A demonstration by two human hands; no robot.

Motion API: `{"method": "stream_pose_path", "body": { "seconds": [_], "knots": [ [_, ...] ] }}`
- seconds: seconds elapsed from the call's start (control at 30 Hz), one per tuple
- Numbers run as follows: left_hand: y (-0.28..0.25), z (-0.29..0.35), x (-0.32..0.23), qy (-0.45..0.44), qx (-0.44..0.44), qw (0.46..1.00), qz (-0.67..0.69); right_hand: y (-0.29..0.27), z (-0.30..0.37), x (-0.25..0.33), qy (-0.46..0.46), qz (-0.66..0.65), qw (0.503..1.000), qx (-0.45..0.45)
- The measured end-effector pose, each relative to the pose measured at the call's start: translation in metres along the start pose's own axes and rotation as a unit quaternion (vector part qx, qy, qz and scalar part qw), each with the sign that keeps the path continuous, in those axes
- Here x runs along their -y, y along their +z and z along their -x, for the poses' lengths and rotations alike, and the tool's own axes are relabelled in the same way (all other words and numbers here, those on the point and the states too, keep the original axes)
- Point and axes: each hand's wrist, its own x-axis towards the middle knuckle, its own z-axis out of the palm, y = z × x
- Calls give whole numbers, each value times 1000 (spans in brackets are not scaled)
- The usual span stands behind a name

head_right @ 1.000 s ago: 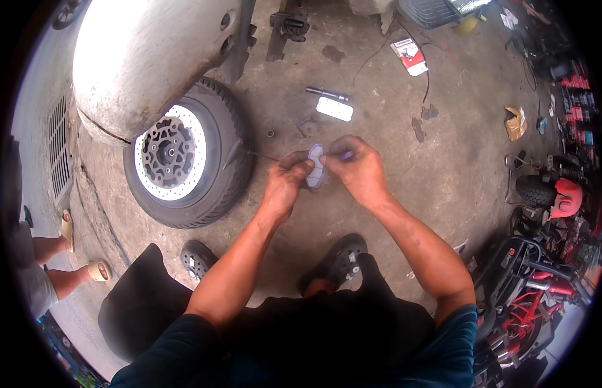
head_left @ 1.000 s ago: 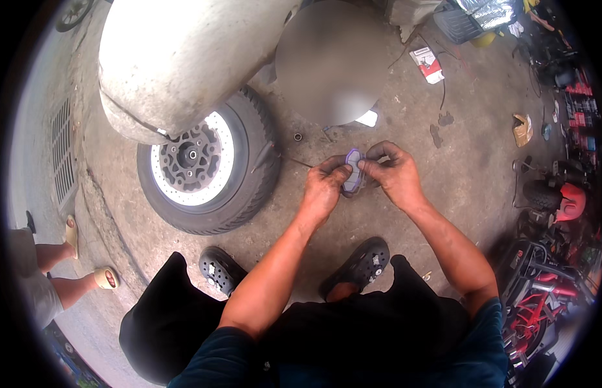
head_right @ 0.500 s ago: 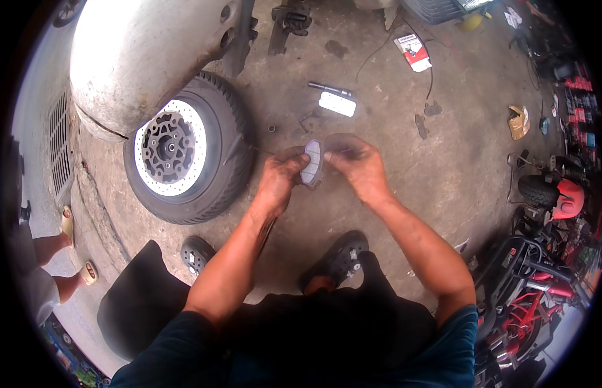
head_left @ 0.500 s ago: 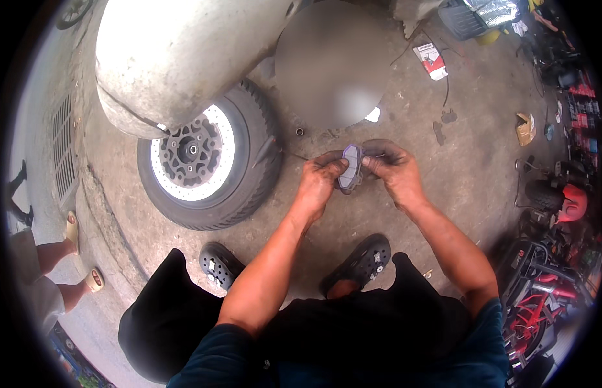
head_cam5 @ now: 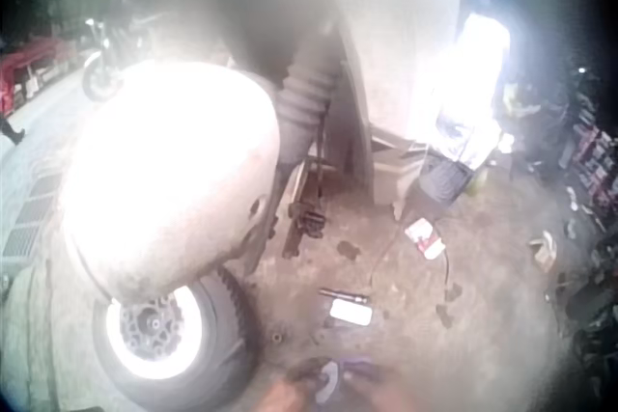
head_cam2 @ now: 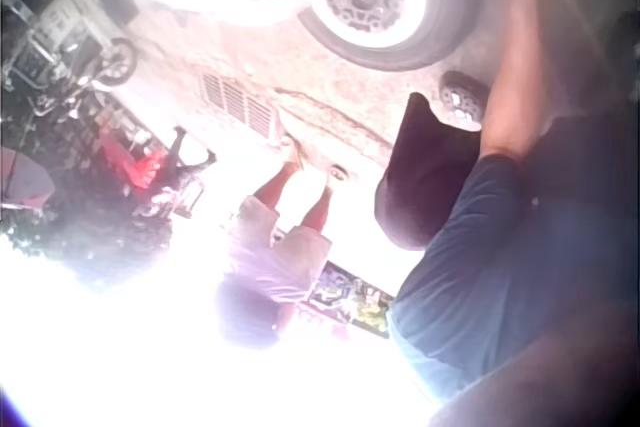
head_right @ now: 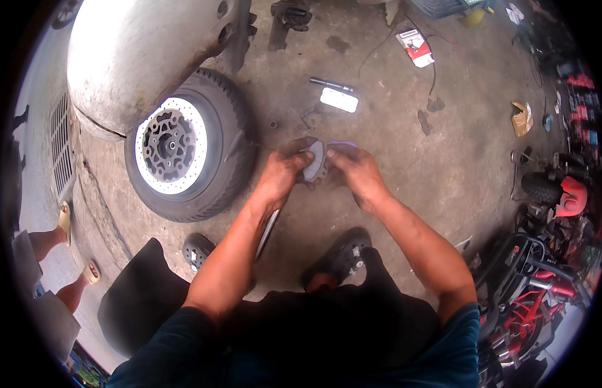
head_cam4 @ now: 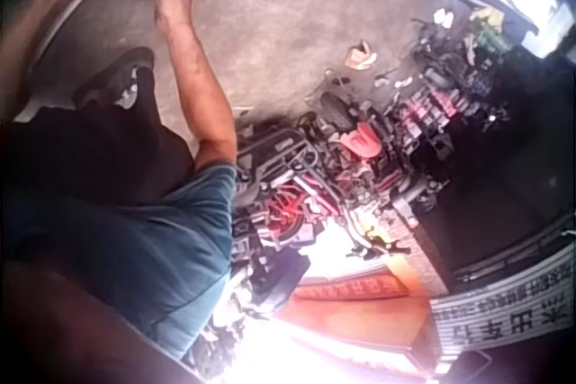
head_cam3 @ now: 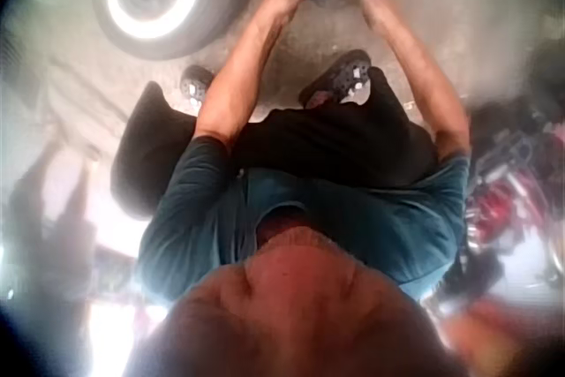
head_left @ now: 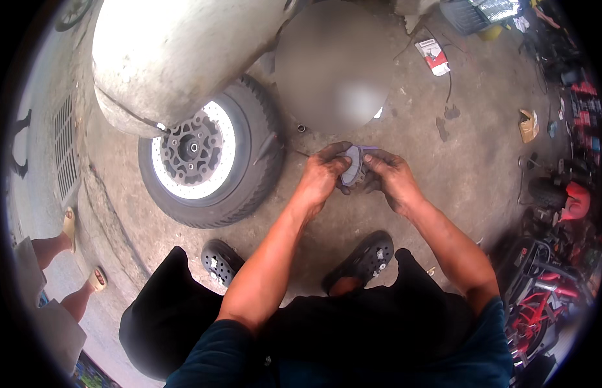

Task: The person aligns and fits brake pads together by hand, then inserts the brake pads into a brake caliper by hand.

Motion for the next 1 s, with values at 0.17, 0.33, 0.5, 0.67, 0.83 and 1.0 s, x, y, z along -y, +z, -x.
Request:
{"method": "stream_pose_path", "body": {
  "seconds": [0.17,0.33,0.5,0.67,0.83,1.0],
  "knots": [
    [-3,3,-5,17,56,998,16,-2,2,6,-12,-58,998,25],
    [-1,6,6,82,111,990,30,-12,-1,3,-26,-131,990,52],
    [9,14,7,120,53,988,-83,-13,2,-1,-46,-119,992,12],
    [9,12,9,153,66,981,-95,-14,4,2,-56,-133,989,35],
    [14,19,2,168,45,972,-159,-14,6,4,-60,-150,985,53],
    [9,9,18,169,45,984,-15,-14,3,-1,-66,-134,987,55]
  ]
}}
